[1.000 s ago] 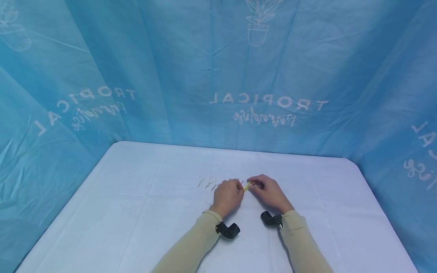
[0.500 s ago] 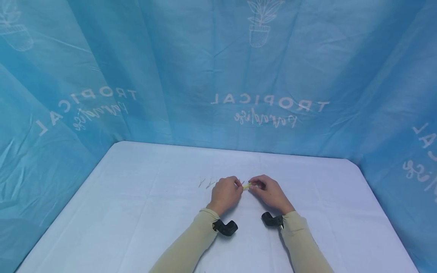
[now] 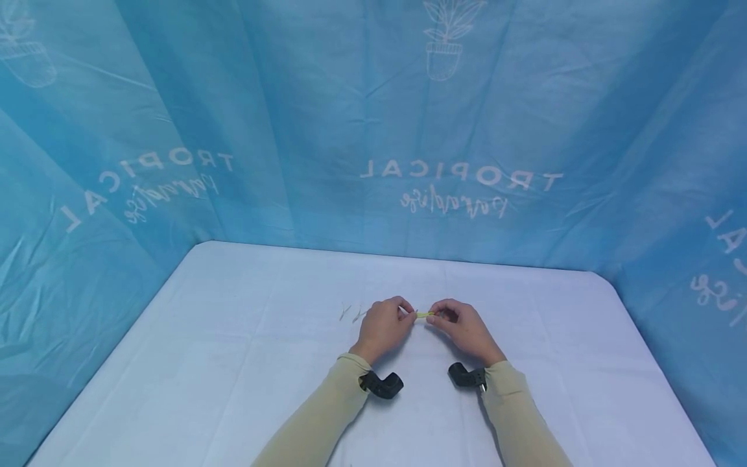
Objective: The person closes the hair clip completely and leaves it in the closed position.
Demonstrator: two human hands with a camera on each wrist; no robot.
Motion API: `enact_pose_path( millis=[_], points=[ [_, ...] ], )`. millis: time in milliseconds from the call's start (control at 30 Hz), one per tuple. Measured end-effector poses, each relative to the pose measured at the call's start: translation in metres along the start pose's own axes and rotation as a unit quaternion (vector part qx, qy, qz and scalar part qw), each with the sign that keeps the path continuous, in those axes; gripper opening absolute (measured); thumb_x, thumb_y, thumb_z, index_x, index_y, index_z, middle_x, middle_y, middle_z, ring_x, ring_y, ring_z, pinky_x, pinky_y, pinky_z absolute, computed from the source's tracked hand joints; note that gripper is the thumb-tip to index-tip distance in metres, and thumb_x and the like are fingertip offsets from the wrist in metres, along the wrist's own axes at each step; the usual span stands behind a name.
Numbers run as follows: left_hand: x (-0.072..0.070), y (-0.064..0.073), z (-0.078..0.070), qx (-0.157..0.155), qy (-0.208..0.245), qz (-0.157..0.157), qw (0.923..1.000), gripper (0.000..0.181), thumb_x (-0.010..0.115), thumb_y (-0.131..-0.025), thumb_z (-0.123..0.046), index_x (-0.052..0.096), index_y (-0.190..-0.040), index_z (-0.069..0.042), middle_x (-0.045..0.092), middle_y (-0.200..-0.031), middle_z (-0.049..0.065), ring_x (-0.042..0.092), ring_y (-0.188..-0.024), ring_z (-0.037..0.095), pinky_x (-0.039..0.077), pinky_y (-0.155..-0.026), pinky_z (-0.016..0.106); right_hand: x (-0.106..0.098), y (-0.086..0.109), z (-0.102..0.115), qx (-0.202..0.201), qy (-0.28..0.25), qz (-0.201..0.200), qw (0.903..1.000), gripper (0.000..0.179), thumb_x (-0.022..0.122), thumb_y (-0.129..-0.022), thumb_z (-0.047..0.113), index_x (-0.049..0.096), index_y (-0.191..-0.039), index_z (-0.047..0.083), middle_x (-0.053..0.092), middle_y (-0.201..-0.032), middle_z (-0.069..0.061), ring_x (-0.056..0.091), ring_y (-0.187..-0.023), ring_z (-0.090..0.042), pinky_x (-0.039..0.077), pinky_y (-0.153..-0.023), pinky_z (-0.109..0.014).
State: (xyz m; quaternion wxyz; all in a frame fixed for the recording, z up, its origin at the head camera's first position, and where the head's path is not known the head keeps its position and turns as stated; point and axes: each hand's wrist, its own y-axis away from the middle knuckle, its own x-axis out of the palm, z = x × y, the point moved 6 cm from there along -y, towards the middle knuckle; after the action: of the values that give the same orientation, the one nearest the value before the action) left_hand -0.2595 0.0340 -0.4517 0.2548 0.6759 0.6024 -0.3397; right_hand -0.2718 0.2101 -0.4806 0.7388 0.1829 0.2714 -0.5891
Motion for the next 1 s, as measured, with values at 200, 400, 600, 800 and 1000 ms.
enact_pose_path(
  millis=[200,400,600,800,1000],
  points=[
    [0.0016,-0.0015,0.0019,0.008,0.009,-0.002,0.9999,0.016,0.068,-0.096,-0.028,0.075,-0.100,-0.015,0.067,-0.073,-0.007,0.052,-0.057,0.005,0.041,-0.053,0.022,-0.0009,0.0008,-0.0012,-0.002,-0.013,-0.004,0.9999,0.022,0.072,-0.095,0.026,0.070,-0.105,0.007,0.069,-0.102,-0.004,0.059,-0.089,-0.019,0.046,-0.079,-0.029],
    [0.0012,-0.0026,0.0034,0.005,0.043,-0.017,0.9989,0.014,0.068,-0.097,-0.027,0.074,-0.101,-0.016,0.066,-0.077,-0.008,0.053,-0.062,0.003,0.044,-0.059,0.022,-0.0039,0.0032,-0.0007,0.003,-0.018,-0.030,0.9994,0.025,0.068,-0.097,0.029,0.072,-0.107,0.006,0.071,-0.099,-0.006,0.061,-0.084,-0.018,0.049,-0.072,-0.028],
    [0.0016,-0.0038,0.0028,0.006,0.055,-0.018,0.9983,0.013,0.068,-0.097,-0.028,0.073,-0.103,-0.017,0.067,-0.080,-0.008,0.054,-0.064,0.003,0.045,-0.061,0.022,-0.0047,0.0050,0.0018,0.002,-0.029,-0.040,0.9988,0.024,0.067,-0.098,0.027,0.072,-0.106,0.006,0.070,-0.098,-0.008,0.059,-0.079,-0.019,0.048,-0.069,-0.027],
    [0.0037,-0.0042,0.0012,0.004,0.058,-0.020,0.9981,0.014,0.067,-0.098,-0.028,0.073,-0.103,-0.016,0.066,-0.081,-0.009,0.055,-0.066,0.003,0.046,-0.063,0.023,-0.0049,0.0053,0.0021,0.004,-0.014,-0.051,0.9986,0.025,0.066,-0.099,0.027,0.071,-0.108,0.004,0.068,-0.094,-0.007,0.058,-0.077,-0.020,0.047,-0.069,-0.028],
    [0.0051,-0.0043,0.0009,0.009,0.059,-0.027,0.9979,0.016,0.066,-0.098,-0.029,0.073,-0.103,-0.016,0.064,-0.081,-0.010,0.055,-0.068,0.003,0.046,-0.065,0.023,-0.0047,0.0047,0.0027,0.004,-0.003,-0.063,0.9980,0.026,0.065,-0.100,0.028,0.070,-0.107,0.004,0.065,-0.087,-0.006,0.056,-0.073,-0.019,0.046,-0.066,-0.028]
  ],
)
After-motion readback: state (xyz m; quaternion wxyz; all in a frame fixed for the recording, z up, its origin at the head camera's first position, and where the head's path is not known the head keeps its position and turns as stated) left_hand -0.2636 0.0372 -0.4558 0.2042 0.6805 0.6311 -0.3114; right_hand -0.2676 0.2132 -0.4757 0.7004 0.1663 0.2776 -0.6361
